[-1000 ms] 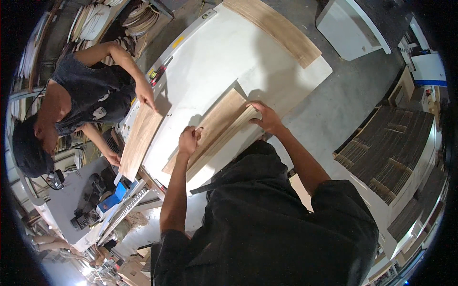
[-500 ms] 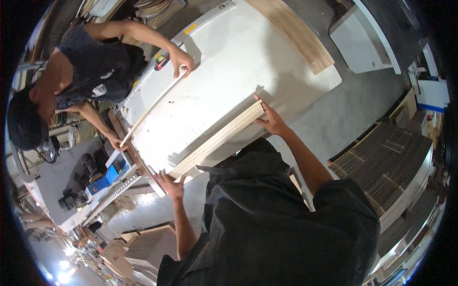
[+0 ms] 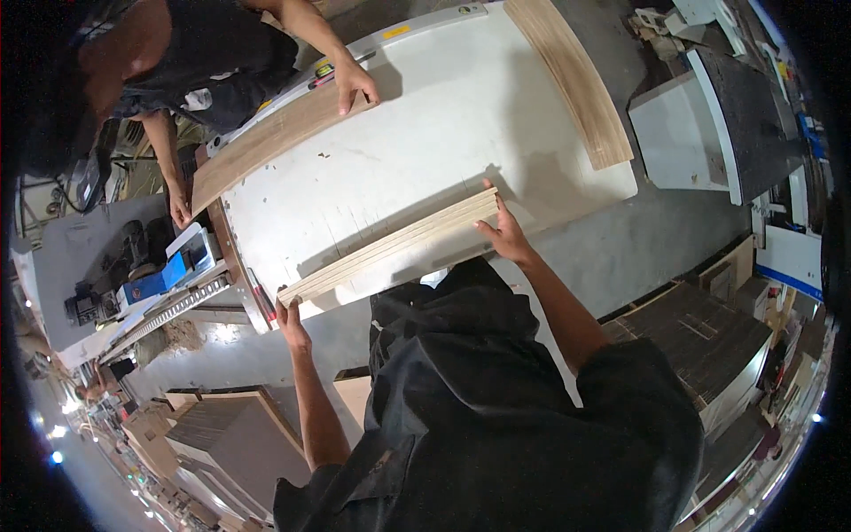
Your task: Inspecting and marking wood panels on a workbench in a furniture manufacturing facility.
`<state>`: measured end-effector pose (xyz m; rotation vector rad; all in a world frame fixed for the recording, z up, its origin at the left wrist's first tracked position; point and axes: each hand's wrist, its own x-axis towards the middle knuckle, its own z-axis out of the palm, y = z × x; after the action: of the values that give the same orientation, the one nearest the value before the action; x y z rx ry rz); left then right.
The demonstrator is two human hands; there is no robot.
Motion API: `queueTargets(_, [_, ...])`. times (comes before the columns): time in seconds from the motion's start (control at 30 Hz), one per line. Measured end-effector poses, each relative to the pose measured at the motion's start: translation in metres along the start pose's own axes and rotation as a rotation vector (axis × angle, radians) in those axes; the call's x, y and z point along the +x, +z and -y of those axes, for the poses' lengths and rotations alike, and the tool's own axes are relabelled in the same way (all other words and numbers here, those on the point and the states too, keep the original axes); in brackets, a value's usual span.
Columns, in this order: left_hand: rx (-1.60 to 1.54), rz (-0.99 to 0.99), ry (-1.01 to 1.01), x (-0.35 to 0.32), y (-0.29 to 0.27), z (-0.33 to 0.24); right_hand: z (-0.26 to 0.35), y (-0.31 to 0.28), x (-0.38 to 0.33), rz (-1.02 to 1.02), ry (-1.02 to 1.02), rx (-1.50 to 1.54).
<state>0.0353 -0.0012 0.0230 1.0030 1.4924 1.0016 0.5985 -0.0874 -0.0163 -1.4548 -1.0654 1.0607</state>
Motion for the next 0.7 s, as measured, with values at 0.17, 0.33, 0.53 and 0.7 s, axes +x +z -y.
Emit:
queueTargets(0.17, [0.144, -0.069, 0.095, -0.003, 0.006, 0.008, 0.003, -0.006, 0.0, 0.049, 0.037, -0.06])
queueTargets(0.33, [1.059, 0.079, 0.631, -0.013, 0.044, -0.072, 0.04, -0.008, -0.014, -0.134, -0.173, -0.572])
queueTargets(0.53, [1.123, 0.46, 0.681, -0.002, 0.098, -0.042, 0.132, 0.1, -0.001, 0.294, -0.384, -1.009])
queueTargets(0.7, [1.105, 0.408, 0.771, -0.001, 0.1, -0.032, 0.115, 0.138, 0.024, 0.437, -0.299, -1.089])
